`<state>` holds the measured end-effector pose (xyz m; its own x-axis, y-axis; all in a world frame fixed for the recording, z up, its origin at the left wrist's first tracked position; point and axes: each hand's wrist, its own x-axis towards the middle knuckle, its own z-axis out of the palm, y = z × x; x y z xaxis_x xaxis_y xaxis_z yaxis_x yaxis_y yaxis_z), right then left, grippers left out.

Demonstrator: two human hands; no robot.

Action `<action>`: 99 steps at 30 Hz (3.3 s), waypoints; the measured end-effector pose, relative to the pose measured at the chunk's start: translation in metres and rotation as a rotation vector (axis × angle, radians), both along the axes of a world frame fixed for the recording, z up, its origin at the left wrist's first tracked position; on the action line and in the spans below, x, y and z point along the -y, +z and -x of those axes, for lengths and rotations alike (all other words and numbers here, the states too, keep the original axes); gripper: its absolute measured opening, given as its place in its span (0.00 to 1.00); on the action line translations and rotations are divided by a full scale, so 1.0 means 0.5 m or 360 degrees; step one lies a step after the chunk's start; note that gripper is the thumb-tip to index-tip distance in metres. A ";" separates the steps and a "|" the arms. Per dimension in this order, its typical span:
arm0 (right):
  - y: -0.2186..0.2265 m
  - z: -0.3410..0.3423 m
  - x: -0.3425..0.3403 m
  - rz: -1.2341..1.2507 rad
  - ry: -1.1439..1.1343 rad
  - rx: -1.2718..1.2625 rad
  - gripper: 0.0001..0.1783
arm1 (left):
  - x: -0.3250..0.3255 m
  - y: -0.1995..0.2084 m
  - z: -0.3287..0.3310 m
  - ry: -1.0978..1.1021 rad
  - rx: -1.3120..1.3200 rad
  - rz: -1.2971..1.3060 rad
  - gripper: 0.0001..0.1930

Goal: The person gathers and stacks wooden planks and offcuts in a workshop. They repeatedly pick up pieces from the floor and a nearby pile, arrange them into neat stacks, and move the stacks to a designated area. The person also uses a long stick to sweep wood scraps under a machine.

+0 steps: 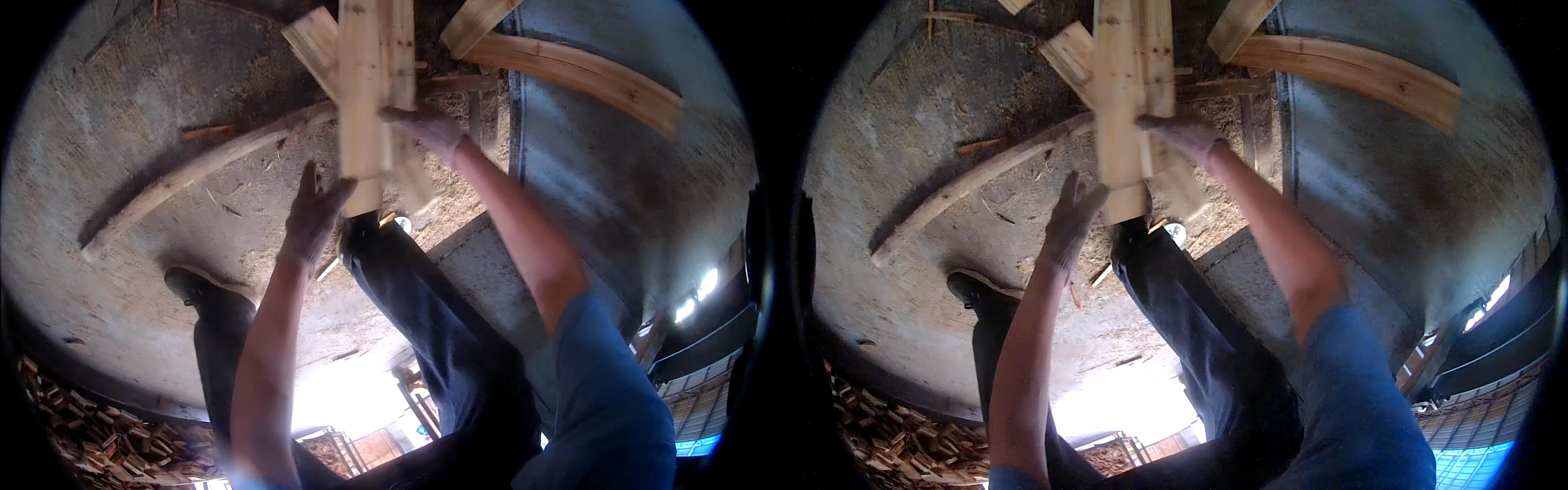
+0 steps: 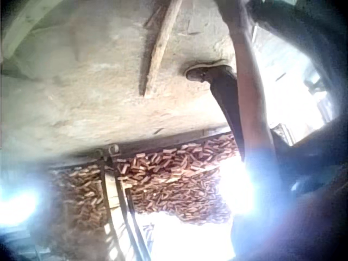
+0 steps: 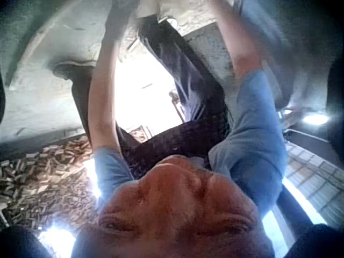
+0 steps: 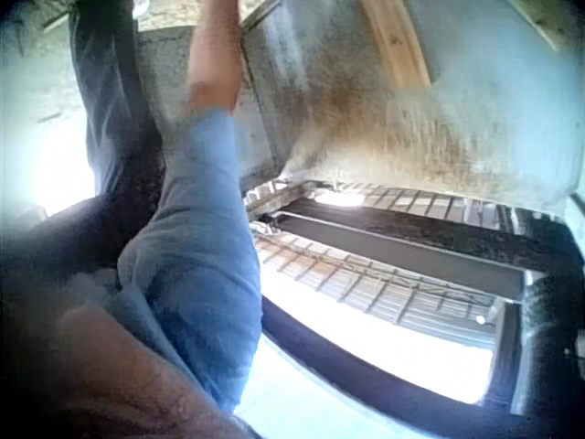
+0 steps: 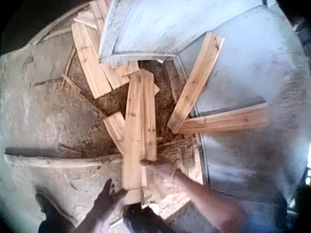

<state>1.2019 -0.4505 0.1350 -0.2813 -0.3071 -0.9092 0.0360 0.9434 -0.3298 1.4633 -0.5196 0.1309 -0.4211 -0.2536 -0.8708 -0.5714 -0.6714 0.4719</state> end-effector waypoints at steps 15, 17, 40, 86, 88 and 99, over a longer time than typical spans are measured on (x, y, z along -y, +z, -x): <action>0.055 -0.288 -0.141 0.0251 0.0229 -0.0601 0.24 | -0.083 0.010 -0.040 0.0129 0.0004 -0.0302 0.34; 0.081 -0.294 -0.140 0.0240 0.0616 -0.0743 0.26 | -0.137 -0.010 -0.037 0.0534 -0.0214 -0.0312 0.39; 0.262 0.368 0.376 -0.1557 0.3080 -0.1304 0.27 | -0.075 -0.065 0.013 0.0618 -0.0137 -0.0340 0.57; 0.500 -0.591 0.124 -0.0317 -0.0244 0.0976 0.25 | 0.010 0.462 -0.572 0.0833 -0.0236 -0.0469 0.16; 0.434 -0.602 0.142 -0.0567 -0.0590 0.1043 0.21 | 0.042 0.394 -0.514 0.1490 -0.0174 -0.1145 0.22; 0.731 -0.718 0.240 0.0155 0.0905 0.0651 0.33 | 0.103 0.669 -0.585 0.1499 -0.0161 -0.0638 0.39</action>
<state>1.5607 -0.5705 0.5007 0.3054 -0.3904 -0.8685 -0.3148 0.8194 -0.4790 1.7555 -0.5710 0.4655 -0.2778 -0.2174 -0.9357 0.2985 -0.9454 0.1310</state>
